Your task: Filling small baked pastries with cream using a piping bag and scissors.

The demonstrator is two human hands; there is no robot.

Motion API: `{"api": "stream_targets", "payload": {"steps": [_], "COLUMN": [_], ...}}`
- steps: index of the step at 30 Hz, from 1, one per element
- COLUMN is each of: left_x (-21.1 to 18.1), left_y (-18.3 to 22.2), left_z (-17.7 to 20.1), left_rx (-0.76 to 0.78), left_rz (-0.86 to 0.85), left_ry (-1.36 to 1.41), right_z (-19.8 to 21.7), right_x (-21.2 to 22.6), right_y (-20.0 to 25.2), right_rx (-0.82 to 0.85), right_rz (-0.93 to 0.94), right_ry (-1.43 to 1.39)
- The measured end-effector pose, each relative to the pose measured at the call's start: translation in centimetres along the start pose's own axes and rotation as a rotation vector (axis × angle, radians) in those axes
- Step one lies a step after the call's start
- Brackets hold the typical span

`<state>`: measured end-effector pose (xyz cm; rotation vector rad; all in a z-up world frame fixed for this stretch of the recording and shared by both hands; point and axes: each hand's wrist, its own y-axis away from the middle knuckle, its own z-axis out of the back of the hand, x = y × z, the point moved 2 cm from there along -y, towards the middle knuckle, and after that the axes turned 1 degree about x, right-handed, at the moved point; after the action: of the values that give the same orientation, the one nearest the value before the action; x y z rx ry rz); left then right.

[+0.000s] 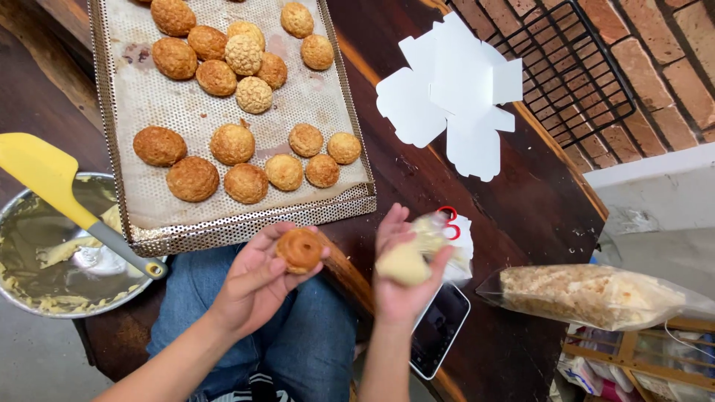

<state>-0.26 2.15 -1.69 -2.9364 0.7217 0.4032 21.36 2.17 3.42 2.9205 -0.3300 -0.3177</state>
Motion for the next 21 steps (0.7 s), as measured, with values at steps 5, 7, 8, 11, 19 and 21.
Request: {"api": "stream_targets", "payload": {"steps": [5,7,8,11,19,21], "left_x": [-0.7,-0.9,-1.0,-1.0,-0.1,0.1], "left_y": [0.6,0.7,0.7,0.7,1.1,1.3], "left_z": [-0.1,-0.2,-0.3,-0.5,-0.8,-1.1], "left_rx": [-0.01,-0.012,-0.014,0.019,0.09,0.087], "left_rz": [-0.037,-0.046,-0.054,-0.073,-0.08,-0.07], "left_ry": [-0.023,-0.043,-0.064,-0.096,-0.131,-0.132], "right_z": [4.1,1.9,0.9,-0.2,-3.0,-3.3], "right_x": [2.1,-0.3,-1.4,-1.4,-1.8,-1.4], "right_y": [2.0,3.7,4.7,5.1,5.9,5.4], "right_rx": [-0.019,-0.044,-0.067,-0.205,0.015,0.064], "right_rz": [-0.494,-0.469,-0.436,-0.29,-0.303,-0.41], "right_ry": [-0.26,0.023,0.305,0.357,-0.056,-0.185]}}
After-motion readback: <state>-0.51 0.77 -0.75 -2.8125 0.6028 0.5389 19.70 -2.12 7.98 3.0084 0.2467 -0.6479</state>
